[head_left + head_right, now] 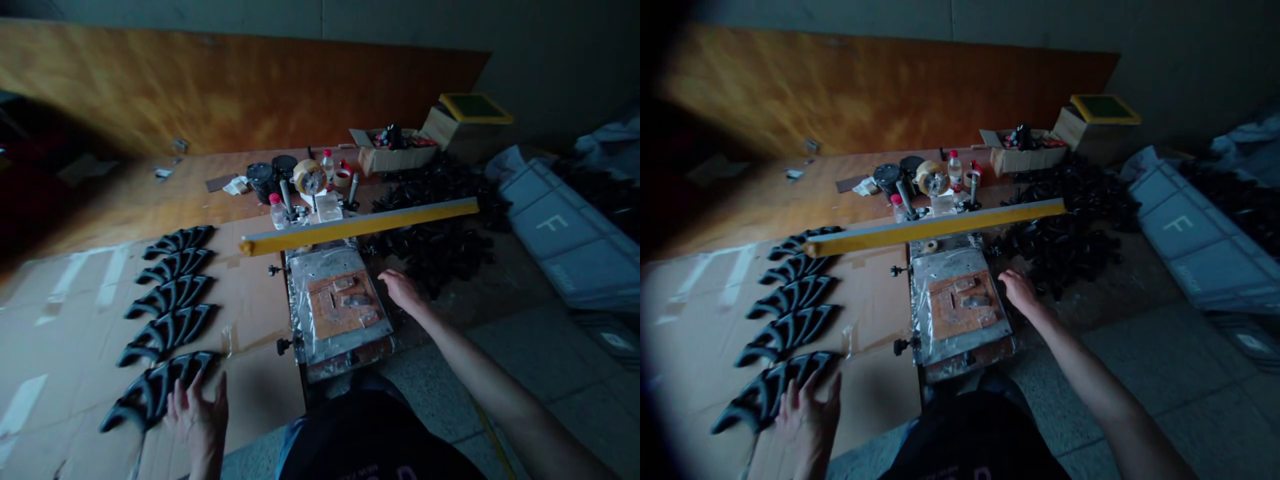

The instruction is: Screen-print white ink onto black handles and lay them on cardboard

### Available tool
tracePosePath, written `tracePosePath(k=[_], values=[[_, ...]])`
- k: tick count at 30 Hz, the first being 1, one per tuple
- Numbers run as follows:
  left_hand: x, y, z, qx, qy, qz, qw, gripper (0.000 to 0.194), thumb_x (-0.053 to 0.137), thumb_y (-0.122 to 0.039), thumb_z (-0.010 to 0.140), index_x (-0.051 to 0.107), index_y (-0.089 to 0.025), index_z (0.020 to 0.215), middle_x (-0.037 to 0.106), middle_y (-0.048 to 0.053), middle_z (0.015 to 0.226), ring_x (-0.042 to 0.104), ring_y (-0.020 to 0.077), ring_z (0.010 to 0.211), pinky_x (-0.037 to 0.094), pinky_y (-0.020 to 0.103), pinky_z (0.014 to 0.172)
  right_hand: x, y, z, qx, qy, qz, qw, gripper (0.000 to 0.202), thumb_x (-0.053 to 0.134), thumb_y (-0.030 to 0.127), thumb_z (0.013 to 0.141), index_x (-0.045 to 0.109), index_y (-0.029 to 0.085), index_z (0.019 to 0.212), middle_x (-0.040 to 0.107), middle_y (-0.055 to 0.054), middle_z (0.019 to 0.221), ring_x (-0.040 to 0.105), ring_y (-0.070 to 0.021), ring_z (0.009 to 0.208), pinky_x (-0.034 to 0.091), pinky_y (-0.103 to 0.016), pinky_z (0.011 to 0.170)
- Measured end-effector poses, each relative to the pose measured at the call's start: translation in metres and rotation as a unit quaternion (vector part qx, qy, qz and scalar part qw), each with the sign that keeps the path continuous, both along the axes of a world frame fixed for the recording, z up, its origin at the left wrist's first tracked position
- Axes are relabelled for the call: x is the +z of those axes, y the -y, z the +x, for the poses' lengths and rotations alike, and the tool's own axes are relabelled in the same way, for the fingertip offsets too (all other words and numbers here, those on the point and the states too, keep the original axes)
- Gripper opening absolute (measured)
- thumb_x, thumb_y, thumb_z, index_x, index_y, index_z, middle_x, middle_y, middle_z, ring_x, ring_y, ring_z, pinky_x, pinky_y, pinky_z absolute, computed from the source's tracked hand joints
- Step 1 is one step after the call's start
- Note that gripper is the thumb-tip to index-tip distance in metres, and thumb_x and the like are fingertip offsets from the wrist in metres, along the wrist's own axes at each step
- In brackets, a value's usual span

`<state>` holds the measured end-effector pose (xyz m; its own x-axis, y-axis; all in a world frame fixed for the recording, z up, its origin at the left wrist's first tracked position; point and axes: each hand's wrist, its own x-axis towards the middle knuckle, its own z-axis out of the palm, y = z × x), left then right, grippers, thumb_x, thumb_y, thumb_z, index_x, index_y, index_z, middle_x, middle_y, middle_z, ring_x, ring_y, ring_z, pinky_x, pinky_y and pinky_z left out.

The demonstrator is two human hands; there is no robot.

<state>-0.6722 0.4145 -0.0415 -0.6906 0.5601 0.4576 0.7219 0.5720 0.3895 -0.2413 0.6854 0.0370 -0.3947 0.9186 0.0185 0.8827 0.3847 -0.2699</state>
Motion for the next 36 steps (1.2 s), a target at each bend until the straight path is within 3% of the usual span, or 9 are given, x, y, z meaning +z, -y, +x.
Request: tracePosePath(k=[4,9,12,16,20,22,25,31,36], values=[[0.002,-0.033,0.048,-0.061,0.014,0.002,0.998,0.051,0.050,-0.056,0.087,0.064,-0.015,0.113,0.048,0.021,0.145,0.042,0.0358,0.136,0.037,0.053,0.108,-0.033,-0.036,0.087,-0.052,0.159,-0.034,0.985,0.042,0.040,0.005,0.089,0.065,0.019,0.120,0.063,-0.012,0.121,0.057,-0.0206,0.111,0.044,-0.029,0.091],[0.006,-0.056,0.100,-0.091,0.041,-0.006,0.995,0.041,0.052,-0.049,0.089,0.065,-0.017,0.111,0.050,0.018,0.142,0.047,0.0331,0.132,0.040,0.050,0.105,-0.053,-0.058,0.105,0.034,0.193,-0.060,0.979,0.042,0.039,0.012,0.092,0.060,0.021,0.128,0.063,-0.014,0.123,0.054,-0.0236,0.117,0.045,-0.032,0.088],[0.009,-0.055,0.113,-0.098,0.053,-0.007,0.994,0.037,0.054,-0.046,0.088,0.065,-0.019,0.112,0.053,0.016,0.141,0.049,0.0315,0.130,0.042,0.050,0.104,-0.045,-0.067,0.107,0.064,0.186,-0.051,0.979,0.049,0.046,0.012,0.088,0.055,0.021,0.135,0.064,-0.016,0.120,0.055,-0.0263,0.115,0.044,-0.035,0.087],[0.017,-0.052,0.113,-0.078,0.090,0.007,0.993,0.037,0.054,-0.045,0.088,0.066,-0.019,0.111,0.056,0.016,0.138,0.054,0.0304,0.125,0.043,0.048,0.103,-0.019,-0.071,0.109,-0.014,0.088,0.005,0.996,0.062,0.055,0.017,0.081,0.047,0.028,0.141,0.070,-0.010,0.110,0.065,-0.0267,0.095,0.047,-0.036,0.078],[0.035,-0.071,0.113,-0.063,0.141,0.020,0.988,0.036,0.054,-0.045,0.088,0.068,-0.019,0.108,0.060,0.015,0.134,0.056,0.0305,0.121,0.045,0.049,0.100,0.003,-0.053,0.074,-0.026,-0.138,-0.007,0.990,0.027,0.057,0.018,0.075,0.064,0.024,0.101,0.073,-0.004,0.099,0.068,-0.0228,0.087,0.049,-0.034,0.078],[0.048,-0.089,0.115,-0.085,0.159,0.030,0.983,0.034,0.055,-0.044,0.088,0.069,-0.020,0.107,0.060,0.014,0.134,0.057,0.0300,0.121,0.048,0.047,0.097,0.005,-0.036,0.042,0.048,-0.264,-0.028,0.963,0.013,0.057,0.016,0.076,0.062,0.022,0.087,0.073,-0.003,0.102,0.067,-0.0201,0.093,0.050,-0.033,0.084],[0.072,-0.117,0.117,-0.125,0.172,0.059,0.975,0.032,0.056,-0.043,0.088,0.069,-0.020,0.106,0.060,0.014,0.134,0.058,0.0287,0.119,0.049,0.046,0.097,-0.005,-0.011,-0.012,0.161,-0.342,-0.043,0.925,0.012,0.054,0.017,0.083,0.063,0.021,0.089,0.072,-0.004,0.108,0.067,-0.0180,0.098,0.050,-0.033,0.088],[0.142,-0.171,0.110,-0.186,0.217,0.209,0.935,0.034,0.058,-0.045,0.087,0.066,-0.020,0.109,0.066,0.012,0.122,0.061,0.0224,0.115,0.048,0.040,0.098,-0.038,0.007,-0.065,0.300,-0.218,0.064,0.926,0.043,0.040,0.003,0.088,0.069,0.019,0.114,0.065,-0.008,0.126,0.056,-0.0204,0.112,0.048,-0.041,0.099],[0.208,-0.201,0.118,-0.264,0.314,0.314,0.857,0.046,0.038,-0.053,0.096,0.062,-0.016,0.086,0.064,0.002,0.067,0.061,0.0109,0.061,0.053,0.025,0.067,-0.035,0.018,-0.062,0.282,-0.129,0.105,0.945,0.038,0.047,0.010,0.091,0.068,0.018,0.121,0.063,-0.011,0.129,0.052,-0.0253,0.113,0.047,-0.046,0.101]])
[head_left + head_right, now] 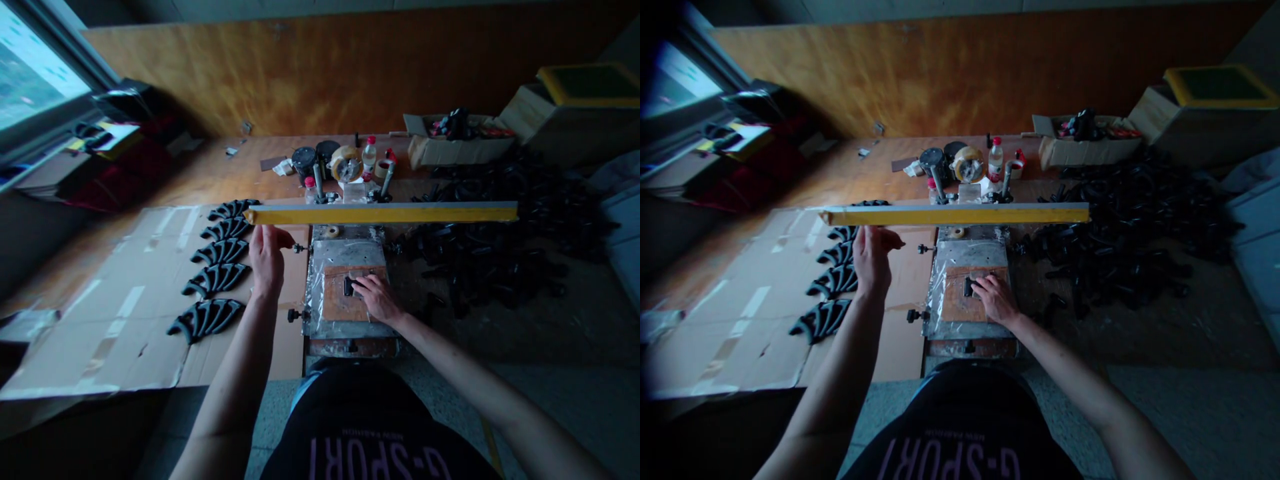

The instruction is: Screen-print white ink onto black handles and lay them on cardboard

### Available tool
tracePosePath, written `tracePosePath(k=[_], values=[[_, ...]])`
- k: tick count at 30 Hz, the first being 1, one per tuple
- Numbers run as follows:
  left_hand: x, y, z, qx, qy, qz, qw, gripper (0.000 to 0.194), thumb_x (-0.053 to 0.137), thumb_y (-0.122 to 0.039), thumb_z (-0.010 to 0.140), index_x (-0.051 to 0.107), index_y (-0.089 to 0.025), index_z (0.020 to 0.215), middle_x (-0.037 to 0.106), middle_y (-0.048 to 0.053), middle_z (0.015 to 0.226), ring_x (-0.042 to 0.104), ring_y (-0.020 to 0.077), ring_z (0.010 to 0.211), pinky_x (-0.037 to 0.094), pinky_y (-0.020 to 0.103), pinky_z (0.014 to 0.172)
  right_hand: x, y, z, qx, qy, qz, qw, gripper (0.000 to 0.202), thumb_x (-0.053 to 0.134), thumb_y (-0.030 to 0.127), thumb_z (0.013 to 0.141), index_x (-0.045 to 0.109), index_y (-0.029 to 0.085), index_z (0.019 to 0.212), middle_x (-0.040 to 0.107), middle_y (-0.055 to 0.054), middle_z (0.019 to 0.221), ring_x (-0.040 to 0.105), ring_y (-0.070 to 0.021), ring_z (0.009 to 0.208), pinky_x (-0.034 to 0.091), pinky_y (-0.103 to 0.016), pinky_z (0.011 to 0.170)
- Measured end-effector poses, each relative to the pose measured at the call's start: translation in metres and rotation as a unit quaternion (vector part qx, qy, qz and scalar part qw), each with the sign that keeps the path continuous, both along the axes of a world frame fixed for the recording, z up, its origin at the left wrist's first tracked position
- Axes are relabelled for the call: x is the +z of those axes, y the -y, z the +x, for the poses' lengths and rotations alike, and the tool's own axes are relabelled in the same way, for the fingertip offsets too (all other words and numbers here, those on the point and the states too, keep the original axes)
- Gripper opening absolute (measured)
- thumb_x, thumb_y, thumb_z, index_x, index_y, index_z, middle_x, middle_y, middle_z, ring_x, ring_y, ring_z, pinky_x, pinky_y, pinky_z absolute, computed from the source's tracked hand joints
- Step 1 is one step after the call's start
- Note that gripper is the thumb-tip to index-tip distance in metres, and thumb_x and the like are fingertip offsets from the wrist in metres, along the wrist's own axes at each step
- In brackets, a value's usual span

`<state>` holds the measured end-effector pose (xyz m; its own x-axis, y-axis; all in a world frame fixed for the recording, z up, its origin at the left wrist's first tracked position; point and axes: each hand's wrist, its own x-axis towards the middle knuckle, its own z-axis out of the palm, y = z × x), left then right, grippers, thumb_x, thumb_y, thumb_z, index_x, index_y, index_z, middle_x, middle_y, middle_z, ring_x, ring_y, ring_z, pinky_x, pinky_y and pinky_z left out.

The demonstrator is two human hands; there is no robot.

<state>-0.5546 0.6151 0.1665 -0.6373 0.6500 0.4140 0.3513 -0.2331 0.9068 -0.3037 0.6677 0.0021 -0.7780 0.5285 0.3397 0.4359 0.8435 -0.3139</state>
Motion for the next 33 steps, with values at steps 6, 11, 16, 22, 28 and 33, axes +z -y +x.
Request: tracePosePath(k=[6,11,16,22,28,33], values=[[0.007,0.027,0.016,-0.092,0.081,-0.046,0.991,0.056,0.036,-0.061,0.093,0.068,-0.015,0.093,0.066,0.004,0.073,0.061,0.0130,0.065,0.050,0.025,0.063,0.040,-0.048,0.049,-0.196,-0.038,-0.026,0.979,0.029,0.047,0.017,0.091,0.072,0.010,0.105,0.071,-0.010,0.100,0.062,-0.0180,0.098,0.053,-0.034,0.089],[-0.056,0.071,0.018,-0.138,0.127,-0.236,0.954,0.048,0.059,-0.056,0.082,0.068,-0.017,0.108,0.064,0.000,0.075,0.054,0.0112,0.061,0.041,0.020,0.053,0.090,-0.096,0.054,-0.265,-0.102,-0.015,0.959,0.036,0.046,0.020,0.090,0.067,0.010,0.119,0.063,-0.017,0.122,0.061,-0.0244,0.107,0.052,-0.042,0.092],[-0.138,0.073,0.020,-0.139,0.171,-0.306,0.926,0.078,0.063,-0.052,0.079,0.041,-0.018,0.145,0.060,-0.003,0.069,0.052,0.0109,0.056,0.038,0.020,0.050,0.110,-0.085,-0.026,-0.119,-0.027,0.037,0.992,0.051,0.071,0.024,0.079,0.057,0.015,0.127,0.051,-0.015,0.134,0.050,-0.0289,0.120,0.042,-0.045,0.104],[-0.168,0.069,0.014,-0.138,0.133,-0.323,0.927,0.069,0.058,-0.055,0.082,0.049,-0.018,0.139,0.063,0.001,0.076,0.056,0.0122,0.064,0.041,0.020,0.055,0.078,-0.038,-0.028,0.022,0.143,0.010,0.989,0.015,0.053,0.006,0.083,0.064,0.015,0.089,0.065,-0.008,0.089,0.058,-0.0215,0.091,0.045,-0.031,0.082],[-0.166,0.071,0.017,-0.130,0.175,-0.309,0.926,0.066,0.062,-0.056,0.079,0.054,-0.017,0.133,0.067,0.003,0.081,0.061,0.0143,0.068,0.044,0.021,0.058,0.078,-0.020,0.010,0.196,0.134,-0.003,0.971,0.018,0.056,0.006,0.079,0.066,0.019,0.085,0.065,-0.004,0.083,0.057,-0.0188,0.083,0.042,-0.028,0.074],[-0.154,0.069,0.021,-0.121,0.198,-0.304,0.924,0.065,0.065,-0.054,0.076,0.058,-0.014,0.126,0.066,0.002,0.074,0.059,0.0133,0.061,0.043,0.021,0.053,0.066,-0.011,0.004,0.096,0.070,0.034,0.992,0.024,0.049,0.005,0.085,0.067,0.017,0.094,0.066,-0.009,0.092,0.056,-0.0215,0.091,0.044,-0.032,0.079]])
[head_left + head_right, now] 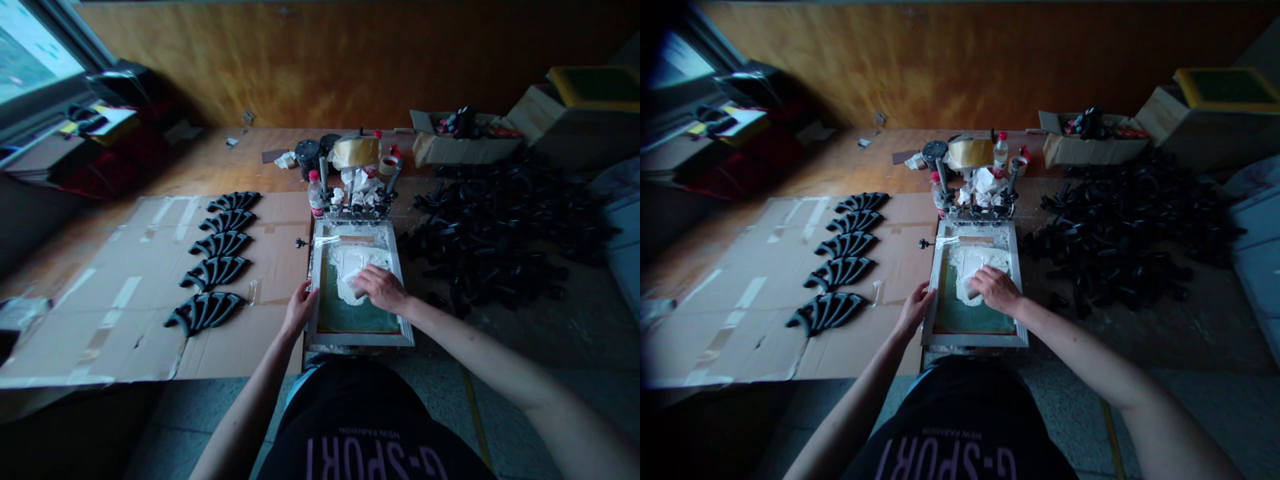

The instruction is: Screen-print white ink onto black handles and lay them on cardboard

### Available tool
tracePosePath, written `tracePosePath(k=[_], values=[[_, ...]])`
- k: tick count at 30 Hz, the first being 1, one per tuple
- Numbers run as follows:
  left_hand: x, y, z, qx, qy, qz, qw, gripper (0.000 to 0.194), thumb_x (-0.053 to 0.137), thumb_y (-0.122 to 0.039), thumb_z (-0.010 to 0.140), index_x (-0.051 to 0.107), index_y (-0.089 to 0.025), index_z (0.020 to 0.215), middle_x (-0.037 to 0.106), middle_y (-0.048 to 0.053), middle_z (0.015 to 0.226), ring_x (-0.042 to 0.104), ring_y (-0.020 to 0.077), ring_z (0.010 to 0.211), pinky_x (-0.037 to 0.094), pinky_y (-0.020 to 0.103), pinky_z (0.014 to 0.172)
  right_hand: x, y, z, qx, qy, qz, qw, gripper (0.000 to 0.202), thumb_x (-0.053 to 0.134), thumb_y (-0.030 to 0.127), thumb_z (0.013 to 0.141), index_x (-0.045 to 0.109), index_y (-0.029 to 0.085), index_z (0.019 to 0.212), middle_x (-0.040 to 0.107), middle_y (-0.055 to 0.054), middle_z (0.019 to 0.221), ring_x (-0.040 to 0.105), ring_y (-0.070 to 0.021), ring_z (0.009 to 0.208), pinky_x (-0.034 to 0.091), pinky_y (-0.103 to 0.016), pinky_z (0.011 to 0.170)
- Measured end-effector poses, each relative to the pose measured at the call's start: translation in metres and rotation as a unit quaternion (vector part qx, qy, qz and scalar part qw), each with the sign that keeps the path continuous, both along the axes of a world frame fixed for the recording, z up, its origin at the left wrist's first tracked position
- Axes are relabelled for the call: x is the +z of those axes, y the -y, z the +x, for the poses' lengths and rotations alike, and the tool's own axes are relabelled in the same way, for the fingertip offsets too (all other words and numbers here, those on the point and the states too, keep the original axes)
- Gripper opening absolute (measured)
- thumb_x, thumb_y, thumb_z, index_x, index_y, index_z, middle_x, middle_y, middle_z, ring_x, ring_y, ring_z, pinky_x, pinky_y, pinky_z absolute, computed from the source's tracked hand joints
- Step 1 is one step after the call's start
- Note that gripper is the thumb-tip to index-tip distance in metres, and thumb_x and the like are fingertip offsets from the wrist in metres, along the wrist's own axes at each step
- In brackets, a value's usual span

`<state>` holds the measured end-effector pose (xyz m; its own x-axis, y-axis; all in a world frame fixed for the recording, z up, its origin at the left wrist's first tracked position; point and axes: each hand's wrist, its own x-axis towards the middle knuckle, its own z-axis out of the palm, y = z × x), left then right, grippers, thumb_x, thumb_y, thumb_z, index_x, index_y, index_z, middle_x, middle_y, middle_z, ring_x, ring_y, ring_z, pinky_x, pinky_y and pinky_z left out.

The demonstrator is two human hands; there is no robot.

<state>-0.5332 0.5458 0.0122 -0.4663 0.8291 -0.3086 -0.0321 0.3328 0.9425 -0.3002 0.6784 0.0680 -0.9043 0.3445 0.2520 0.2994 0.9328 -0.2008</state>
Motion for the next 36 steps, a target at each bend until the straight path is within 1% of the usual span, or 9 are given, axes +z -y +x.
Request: tracePosePath(k=[8,11,15,19,22,25,29,32,36], values=[[0.025,0.002,0.004,0.007,0.009,-0.005,1.000,0.074,0.068,-0.051,0.073,0.051,-0.013,0.134,0.066,0.001,0.072,0.057,0.0122,0.057,0.042,0.021,0.051,0.018,-0.012,-0.019,-0.058,-0.047,-0.054,0.996,0.029,0.064,0.024,0.087,0.065,0.025,0.117,0.068,-0.004,0.097,0.061,-0.0195,0.092,0.048,-0.031,0.083],[0.055,0.005,0.003,0.002,0.008,0.008,1.000,0.074,0.068,-0.053,0.074,0.051,-0.018,0.137,0.065,-0.001,0.070,0.054,0.0109,0.053,0.039,0.020,0.048,0.046,-0.059,-0.033,-0.152,-0.100,-0.065,0.981,0.055,0.070,0.030,0.084,0.053,0.029,0.136,0.066,-0.004,0.106,0.061,-0.0194,0.094,0.048,-0.032,0.086],[0.108,-0.005,0.003,0.019,-0.021,0.087,0.996,0.053,0.055,-0.062,0.083,0.068,-0.018,0.108,0.063,0.000,0.072,0.053,0.0099,0.056,0.040,0.019,0.049,0.061,-0.119,0.004,-0.281,-0.178,-0.080,0.940,0.039,0.054,0.036,0.093,0.060,0.018,0.127,0.066,-0.006,0.096,0.061,-0.0173,0.082,0.048,-0.031,0.080],[0.153,-0.042,0.001,0.048,0.016,0.254,0.966,0.049,0.052,-0.060,0.086,0.064,-0.016,0.104,0.067,0.006,0.094,0.064,0.0140,0.079,0.051,0.023,0.065,0.030,-0.113,0.046,-0.360,-0.125,-0.112,0.918,0.034,0.043,0.038,0.095,0.067,0.014,0.098,0.066,-0.007,0.086,0.059,-0.0185,0.079,0.047,-0.032,0.078],[0.171,-0.068,0.000,0.037,0.058,0.292,0.954,0.048,0.049,-0.059,0.089,0.058,-0.018,0.112,0.068,0.008,0.096,0.067,0.0161,0.085,0.054,0.026,0.068,-0.010,-0.070,0.038,-0.278,-0.051,-0.126,0.951,0.028,0.060,0.043,0.087,0.066,0.018,0.079,0.066,-0.006,0.086,0.060,-0.0196,0.084,0.047,-0.031,0.081],[0.160,-0.067,0.013,0.077,0.112,0.273,0.952,0.051,0.045,-0.062,0.089,0.053,-0.019,0.116,0.070,0.008,0.093,0.068,0.0155,0.078,0.054,0.026,0.065,-0.035,-0.030,0.011,-0.216,0.058,-0.096,0.970,0.019,0.064,0.034,0.087,0.063,0.016,0.084,0.066,-0.012,0.100,0.060,-0.0228,0.099,0.044,-0.032,0.089],[0.101,-0.030,0.060,-0.014,0.260,0.019,0.965,0.060,0.054,-0.068,0.082,0.055,-0.015,0.112,0.072,0.014,0.096,0.069,0.0223,0.077,0.053,0.030,0.057,-0.030,0.010,-0.018,-0.292,0.067,-0.131,0.945,0.014,0.052,0.028,0.095,0.058,0.015,0.097,0.067,-0.014,0.095,0.062,-0.0224,0.092,0.045,-0.030,0.079],[0.060,-0.003,0.088,-0.061,0.321,-0.059,0.943,0.056,0.053,-0.066,0.082,0.058,-0.016,0.106,0.071,0.015,0.101,0.069,0.0255,0.091,0.056,0.035,0.067,-0.023,0.034,-0.027,-0.214,-0.013,-0.156,0.964,0.013,0.051,0.028,0.096,0.058,0.018,0.096,0.066,-0.010,0.094,0.061,-0.0197,0.088,0.044,-0.028,0.075],[0.035,0.018,0.049,0.002,0.168,-0.059,0.984,0.047,0.050,-0.063,0.084,0.055,-0.017,0.094,0.068,0.006,0.076,0.064,0.0167,0.063,0.051,0.028,0.056,-0.029,0.006,0.004,-0.154,-0.018,-0.138,0.978,0.016,0.046,0.016,0.096,0.061,0.020,0.096,0.065,-0.006,0.100,0.058,-0.0170,0.096,0.044,-0.027,0.083]])
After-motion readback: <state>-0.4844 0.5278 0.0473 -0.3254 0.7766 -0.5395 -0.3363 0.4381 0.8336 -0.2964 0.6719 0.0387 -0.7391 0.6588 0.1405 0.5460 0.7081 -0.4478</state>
